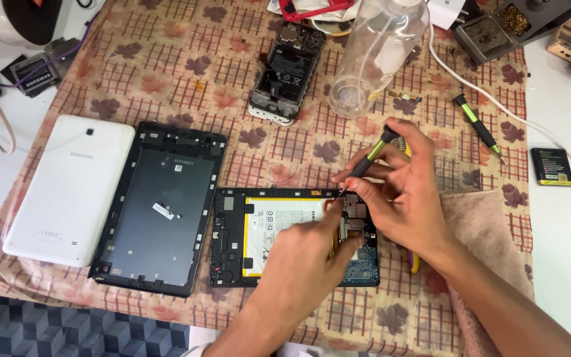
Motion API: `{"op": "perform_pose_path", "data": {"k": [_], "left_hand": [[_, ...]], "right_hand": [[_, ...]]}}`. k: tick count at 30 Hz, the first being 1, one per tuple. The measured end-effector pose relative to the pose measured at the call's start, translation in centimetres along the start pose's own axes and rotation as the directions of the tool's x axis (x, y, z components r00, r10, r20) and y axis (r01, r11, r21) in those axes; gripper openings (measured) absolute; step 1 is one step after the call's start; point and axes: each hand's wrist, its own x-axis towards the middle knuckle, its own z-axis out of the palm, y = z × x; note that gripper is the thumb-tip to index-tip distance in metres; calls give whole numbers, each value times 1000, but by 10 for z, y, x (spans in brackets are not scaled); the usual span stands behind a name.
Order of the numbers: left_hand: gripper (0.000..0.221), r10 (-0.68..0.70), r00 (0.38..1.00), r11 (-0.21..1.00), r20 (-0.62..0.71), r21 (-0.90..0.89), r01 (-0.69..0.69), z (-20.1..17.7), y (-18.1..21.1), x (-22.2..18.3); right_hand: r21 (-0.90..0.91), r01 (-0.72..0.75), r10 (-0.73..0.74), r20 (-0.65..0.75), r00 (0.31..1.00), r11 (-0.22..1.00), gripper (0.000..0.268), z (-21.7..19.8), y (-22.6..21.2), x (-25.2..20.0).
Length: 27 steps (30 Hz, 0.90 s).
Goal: The person disassembles a smartphone by unscrewing and removing the motherboard and other internal components. They then use a brush to clean the interior of the phone chassis.
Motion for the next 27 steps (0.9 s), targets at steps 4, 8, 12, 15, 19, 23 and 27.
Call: {"op": "perform_pose_path", "data": {"k": [4,8,12,15,19,23,27], "left_hand": [[51,-169,986,976,-6,-139,166,-5,3,2],[48,-205,979,965,-6,-168,201,-6,5,2],[40,-72,995,991,-73,-115,64,-3,0,-1],[39,7,993,999,-118,-42,-12,0,-3,-1],[38,49,988,999,-146,18,-47,6,-3,-2],[36,81,978,996,-191,37,-76,7,-2,-3],[37,54,985,999,-163,13,-52,5,-1,-3]], "right_hand": [[87,-38,42,-48,998,995,81,-1,-2,-3],[83,-16,21,-60,998,996,80,0,-3,-3],[-32,14,-18,-116,993,999,79,-3,-2,-1],[3,7,-6,-132,991,1000,80,-6,-3,1],[21,-23,25,-100,995,1000,79,-7,-3,0],[20,-9,11,-70,997,1000,78,-4,0,-3],[8,-8,8,-64,998,1000,78,-4,1,-4]]}}
